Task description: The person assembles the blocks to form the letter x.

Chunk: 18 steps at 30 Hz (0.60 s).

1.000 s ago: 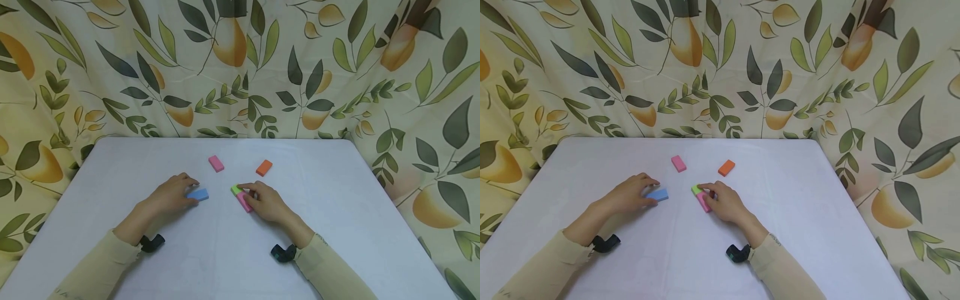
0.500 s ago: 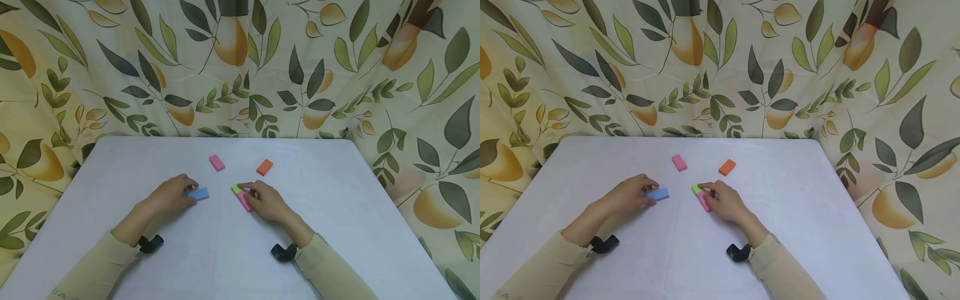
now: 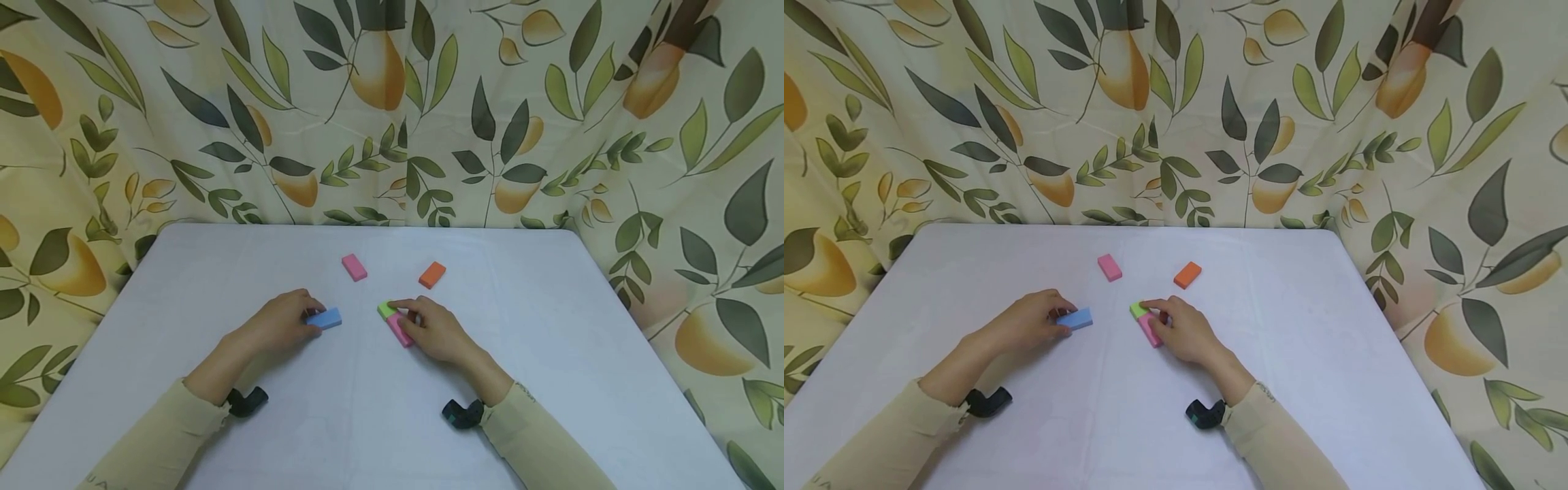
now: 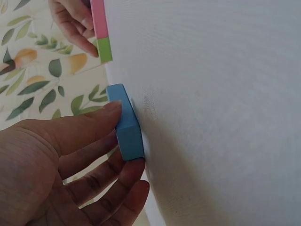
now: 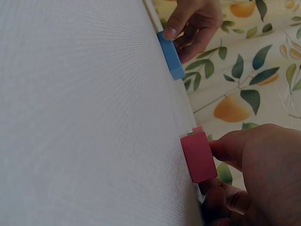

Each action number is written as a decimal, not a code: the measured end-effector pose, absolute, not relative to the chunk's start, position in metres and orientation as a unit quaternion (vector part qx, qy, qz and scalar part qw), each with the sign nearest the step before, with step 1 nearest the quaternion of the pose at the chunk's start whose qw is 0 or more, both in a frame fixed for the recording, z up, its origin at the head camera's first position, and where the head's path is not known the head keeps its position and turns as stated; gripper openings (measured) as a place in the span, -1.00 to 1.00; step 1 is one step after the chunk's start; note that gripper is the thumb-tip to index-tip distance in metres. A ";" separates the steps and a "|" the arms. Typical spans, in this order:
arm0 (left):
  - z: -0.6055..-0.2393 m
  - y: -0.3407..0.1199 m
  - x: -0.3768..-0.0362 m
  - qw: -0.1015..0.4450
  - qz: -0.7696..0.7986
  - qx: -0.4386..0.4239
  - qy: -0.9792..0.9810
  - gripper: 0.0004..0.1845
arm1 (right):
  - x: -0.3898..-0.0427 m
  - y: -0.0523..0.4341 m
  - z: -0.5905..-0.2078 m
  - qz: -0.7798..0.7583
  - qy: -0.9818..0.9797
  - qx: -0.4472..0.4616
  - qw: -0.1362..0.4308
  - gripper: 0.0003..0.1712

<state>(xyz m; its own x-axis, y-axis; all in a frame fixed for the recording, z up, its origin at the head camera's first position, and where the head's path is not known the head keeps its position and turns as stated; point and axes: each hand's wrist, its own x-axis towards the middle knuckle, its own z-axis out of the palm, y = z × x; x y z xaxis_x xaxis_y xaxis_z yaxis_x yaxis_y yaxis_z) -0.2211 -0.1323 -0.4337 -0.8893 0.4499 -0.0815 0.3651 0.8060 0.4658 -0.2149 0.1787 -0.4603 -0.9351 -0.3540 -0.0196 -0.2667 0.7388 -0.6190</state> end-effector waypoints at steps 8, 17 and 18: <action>-0.436 -0.131 -0.221 0.088 0.223 0.220 0.946 -0.60 | -0.218 0.179 -0.462 -0.323 0.930 -0.163 0.073 -0.61; -0.435 -0.131 -0.218 0.090 0.232 0.211 0.945 -0.61 | -0.217 0.180 -0.463 -0.326 0.928 -0.164 0.072 -0.61; -0.435 -0.132 -0.218 0.090 0.231 0.212 0.945 -0.61 | -0.217 0.180 -0.463 -0.326 0.928 -0.165 0.071 -0.61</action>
